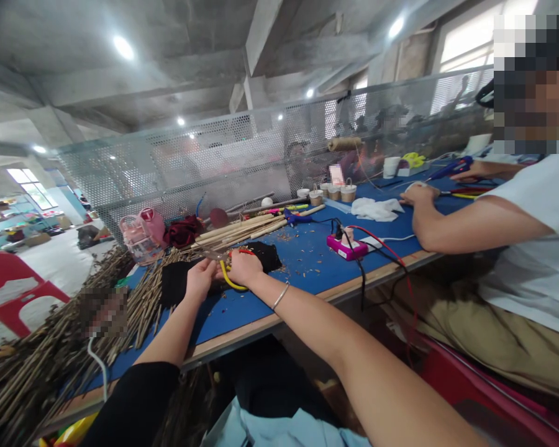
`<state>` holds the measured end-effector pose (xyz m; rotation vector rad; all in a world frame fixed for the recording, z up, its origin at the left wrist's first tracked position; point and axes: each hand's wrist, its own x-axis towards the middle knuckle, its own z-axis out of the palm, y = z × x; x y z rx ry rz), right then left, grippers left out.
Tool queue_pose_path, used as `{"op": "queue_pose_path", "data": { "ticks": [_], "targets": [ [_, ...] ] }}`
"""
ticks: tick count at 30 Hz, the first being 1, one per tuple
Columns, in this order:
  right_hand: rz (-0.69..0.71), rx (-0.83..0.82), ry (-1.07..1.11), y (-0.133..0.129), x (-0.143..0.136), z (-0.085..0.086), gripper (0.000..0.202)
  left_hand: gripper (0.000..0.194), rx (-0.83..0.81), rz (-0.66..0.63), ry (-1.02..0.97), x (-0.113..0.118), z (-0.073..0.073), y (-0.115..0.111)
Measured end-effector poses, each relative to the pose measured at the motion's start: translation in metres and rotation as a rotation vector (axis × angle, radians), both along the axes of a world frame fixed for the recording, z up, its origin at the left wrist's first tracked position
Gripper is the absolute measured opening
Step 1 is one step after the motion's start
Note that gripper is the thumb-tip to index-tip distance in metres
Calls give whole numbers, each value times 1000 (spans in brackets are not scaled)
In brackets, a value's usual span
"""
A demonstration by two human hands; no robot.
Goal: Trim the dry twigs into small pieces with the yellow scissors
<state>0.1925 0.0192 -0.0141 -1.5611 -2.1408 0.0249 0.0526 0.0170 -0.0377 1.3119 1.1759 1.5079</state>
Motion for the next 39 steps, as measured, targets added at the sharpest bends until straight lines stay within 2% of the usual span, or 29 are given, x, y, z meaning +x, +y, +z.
{"op": "queue_pose_path", "data": {
  "ticks": [6, 16, 23, 31, 39],
  "targets": [
    [-34, -53, -27, -1, -1, 2, 72, 36, -22, 23, 22, -2, 1, 1],
    [-24, -52, -40, 8, 4, -2, 72, 42, -46, 134, 115, -10, 10, -5],
    [20, -19, -19, 10, 6, -3, 67, 38, -59, 192, 102, -5, 10, -5],
    [47, 114, -32, 10, 3, -8, 71, 33, -31, 207, 99, -4, 8, -3],
    [85, -5, -7, 8, 4, -4, 68, 33, 10, 204, 102, -2, 6, -3]
  ]
}}
